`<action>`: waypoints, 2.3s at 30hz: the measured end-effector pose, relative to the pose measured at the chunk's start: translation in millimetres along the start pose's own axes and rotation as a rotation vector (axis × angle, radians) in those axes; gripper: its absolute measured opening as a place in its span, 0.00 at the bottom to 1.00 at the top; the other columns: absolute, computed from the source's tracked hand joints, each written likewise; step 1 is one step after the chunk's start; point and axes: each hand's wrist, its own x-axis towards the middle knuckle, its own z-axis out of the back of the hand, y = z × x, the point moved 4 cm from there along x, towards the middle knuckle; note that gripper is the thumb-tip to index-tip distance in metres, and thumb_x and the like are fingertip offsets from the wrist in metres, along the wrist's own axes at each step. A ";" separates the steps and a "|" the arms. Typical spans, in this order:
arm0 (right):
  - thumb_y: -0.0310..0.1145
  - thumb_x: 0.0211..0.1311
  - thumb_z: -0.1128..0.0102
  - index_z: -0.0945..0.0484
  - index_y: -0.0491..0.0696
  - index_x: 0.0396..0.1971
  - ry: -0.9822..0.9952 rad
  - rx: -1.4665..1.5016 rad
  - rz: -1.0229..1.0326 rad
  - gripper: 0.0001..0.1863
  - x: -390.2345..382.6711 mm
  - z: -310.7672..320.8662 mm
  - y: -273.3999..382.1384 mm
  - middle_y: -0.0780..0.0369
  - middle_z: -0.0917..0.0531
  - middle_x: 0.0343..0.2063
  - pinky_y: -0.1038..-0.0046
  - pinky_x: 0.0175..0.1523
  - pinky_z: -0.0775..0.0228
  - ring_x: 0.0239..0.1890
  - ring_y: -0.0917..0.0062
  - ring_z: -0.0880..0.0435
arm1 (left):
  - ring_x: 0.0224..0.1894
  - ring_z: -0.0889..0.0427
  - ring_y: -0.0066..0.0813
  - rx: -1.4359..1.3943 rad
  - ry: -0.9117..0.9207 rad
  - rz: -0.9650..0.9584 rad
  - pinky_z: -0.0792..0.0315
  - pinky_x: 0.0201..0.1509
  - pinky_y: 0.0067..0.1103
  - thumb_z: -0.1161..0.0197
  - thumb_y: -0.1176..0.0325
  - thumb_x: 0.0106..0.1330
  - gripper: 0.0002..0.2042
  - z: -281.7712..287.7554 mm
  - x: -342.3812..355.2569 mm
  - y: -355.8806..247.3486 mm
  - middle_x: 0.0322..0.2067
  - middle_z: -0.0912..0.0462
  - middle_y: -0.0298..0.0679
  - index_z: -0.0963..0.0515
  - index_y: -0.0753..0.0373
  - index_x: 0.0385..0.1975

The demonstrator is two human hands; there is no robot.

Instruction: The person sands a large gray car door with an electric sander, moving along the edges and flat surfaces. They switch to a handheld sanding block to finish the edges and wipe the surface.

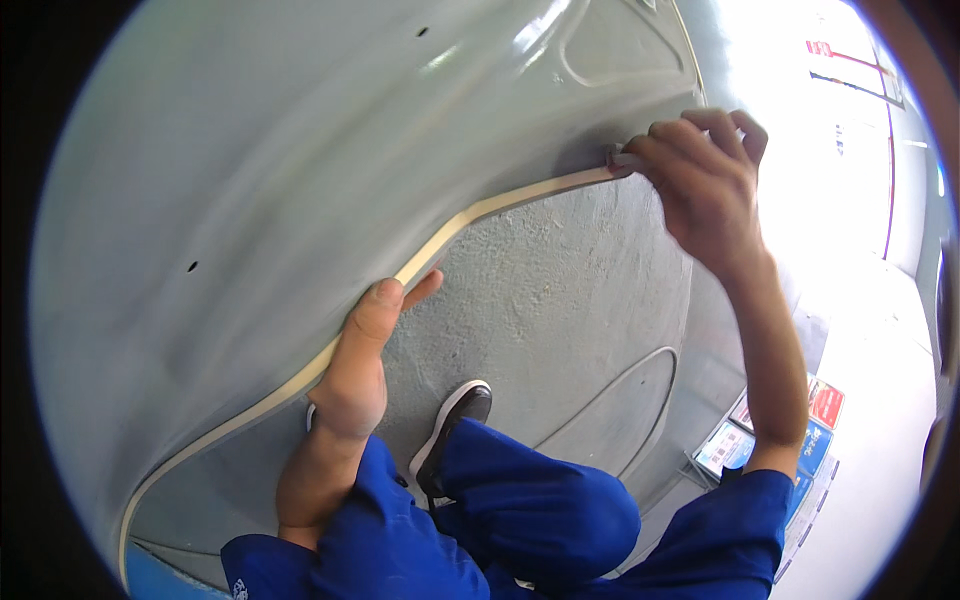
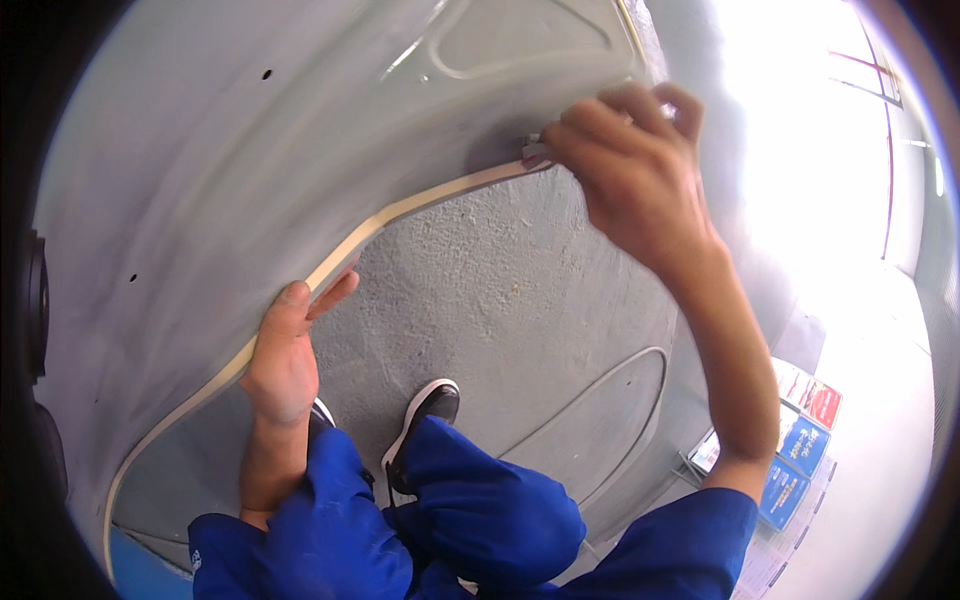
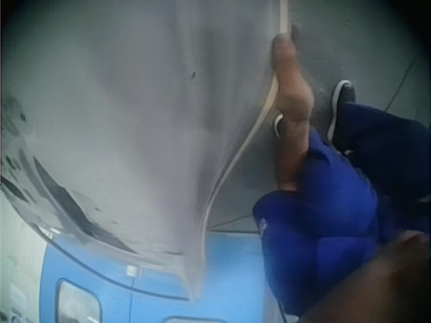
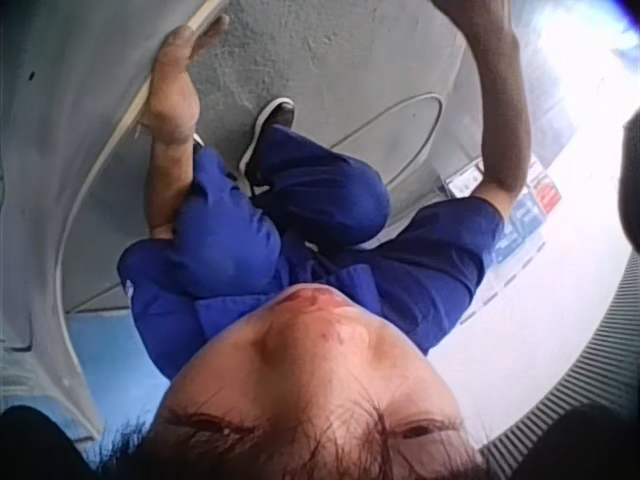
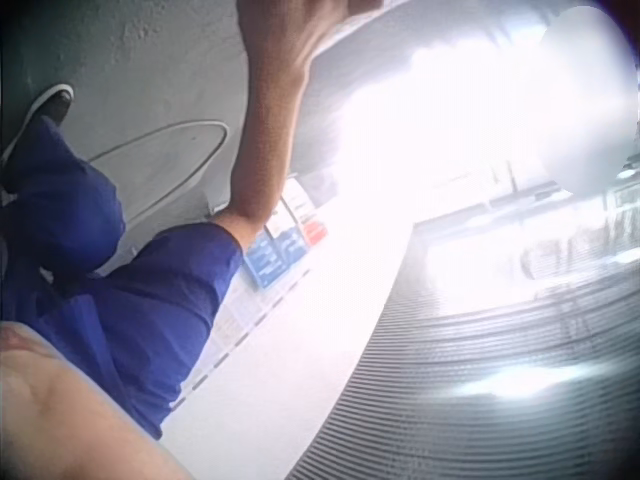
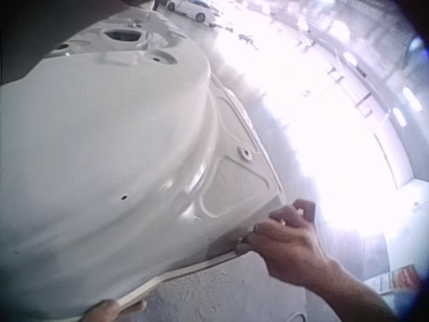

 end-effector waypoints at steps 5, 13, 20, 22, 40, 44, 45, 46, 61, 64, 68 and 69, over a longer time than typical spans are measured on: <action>0.26 0.45 0.35 0.15 0.52 0.33 -0.043 0.175 0.143 0.12 19.8 -23.7 63.8 0.70 0.21 0.35 0.63 0.62 0.38 0.47 0.76 0.22 | 0.56 0.15 0.50 -0.014 0.017 0.019 0.19 0.60 0.42 0.48 0.70 0.72 0.20 -2.9 1.2 5.7 0.54 0.17 0.55 0.23 0.78 0.56; 0.23 0.53 0.39 0.14 0.54 0.33 -0.024 0.060 0.074 0.11 4.6 -29.3 54.0 0.71 0.21 0.37 0.61 0.64 0.38 0.50 0.79 0.21 | 0.53 0.14 0.50 -0.032 -0.006 -0.018 0.17 0.58 0.41 0.47 0.71 0.72 0.18 -4.9 2.7 7.8 0.51 0.16 0.56 0.21 0.78 0.53; 0.22 0.57 0.34 0.12 0.54 0.40 -0.051 -0.047 -0.063 0.13 -23.9 -9.0 -47.2 0.68 0.14 0.38 0.63 0.61 0.39 0.47 0.73 0.17 | 0.50 0.13 0.48 -0.042 -0.058 -0.048 0.16 0.56 0.42 0.44 0.73 0.71 0.16 1.2 2.2 10.6 0.49 0.15 0.55 0.21 0.78 0.52; 0.25 0.58 0.31 0.12 0.52 0.40 -0.040 -0.063 -0.097 0.11 -30.9 -5.3 -56.3 0.67 0.13 0.39 0.63 0.61 0.38 0.47 0.72 0.17 | 0.49 0.12 0.48 -0.033 -0.029 -0.067 0.15 0.56 0.41 0.44 0.73 0.71 0.16 2.3 6.5 12.1 0.49 0.15 0.55 0.21 0.77 0.52; 0.23 0.47 0.24 0.12 0.52 0.36 -0.501 0.066 -0.385 0.14 -55.5 -48.7 24.1 0.68 0.16 0.32 0.72 0.47 0.33 0.38 0.75 0.18 | 0.54 0.14 0.47 0.044 0.011 -0.068 0.18 0.60 0.40 0.47 0.69 0.74 0.17 7.9 11.9 22.7 0.51 0.16 0.55 0.20 0.77 0.52; 0.20 0.44 0.31 0.14 0.45 0.36 -0.642 0.332 -0.337 0.15 -36.4 -88.3 90.4 0.63 0.17 0.27 0.68 0.36 0.29 0.29 0.71 0.19 | 0.56 0.15 0.48 0.047 0.002 -0.052 0.20 0.62 0.42 0.48 0.68 0.74 0.19 -0.8 14.6 20.9 0.51 0.16 0.56 0.21 0.79 0.52; 0.21 0.41 0.29 0.15 0.43 0.37 -0.669 0.414 -0.416 0.17 -20.5 -89.7 108.3 0.62 0.19 0.26 0.69 0.35 0.29 0.28 0.72 0.20 | 0.56 0.15 0.49 0.043 -0.010 -0.044 0.20 0.63 0.42 0.49 0.68 0.74 0.19 -0.7 16.9 21.5 0.51 0.16 0.56 0.21 0.79 0.53; 0.21 0.41 0.29 0.15 0.44 0.37 -0.717 0.447 -0.433 0.17 -17.7 -95.3 111.1 0.63 0.20 0.25 0.70 0.34 0.30 0.26 0.72 0.21 | 0.56 0.15 0.49 0.043 -0.013 -0.040 0.21 0.63 0.42 0.49 0.68 0.75 0.19 -0.1 17.9 23.9 0.51 0.16 0.56 0.21 0.79 0.53; 0.17 0.52 0.30 0.18 0.44 0.29 -0.806 0.335 -0.498 0.07 -35.0 -111.1 93.7 0.62 0.23 0.21 0.73 0.22 0.35 0.17 0.75 0.27 | 0.57 0.16 0.50 0.116 0.018 -0.034 0.23 0.66 0.39 0.52 0.64 0.75 0.23 10.4 22.6 38.5 0.52 0.16 0.59 0.22 0.80 0.55; 0.20 0.53 0.29 0.20 0.46 0.27 -0.870 0.423 -0.775 0.07 -38.2 -98.6 70.2 0.64 0.28 0.19 0.73 0.21 0.39 0.17 0.76 0.31 | 0.57 0.16 0.50 0.129 0.016 -0.038 0.23 0.66 0.38 0.52 0.63 0.74 0.24 7.3 23.1 32.3 0.52 0.16 0.59 0.22 0.80 0.55; 0.23 0.54 0.27 0.27 0.47 0.21 -0.779 0.567 -0.669 0.14 -13.4 -106.5 123.4 0.64 0.32 0.16 0.72 0.20 0.45 0.15 0.77 0.35 | 0.57 0.16 0.50 0.102 -0.026 -0.009 0.23 0.66 0.38 0.52 0.64 0.74 0.23 1.8 24.7 36.1 0.52 0.16 0.59 0.22 0.80 0.54; 0.23 0.56 0.28 0.28 0.47 0.20 -0.766 0.552 -0.676 0.14 -18.3 -107.0 116.8 0.65 0.33 0.15 0.72 0.20 0.46 0.15 0.79 0.35 | 0.57 0.16 0.50 0.108 -0.035 -0.003 0.23 0.66 0.38 0.52 0.64 0.74 0.23 1.8 24.1 36.6 0.52 0.16 0.59 0.21 0.80 0.54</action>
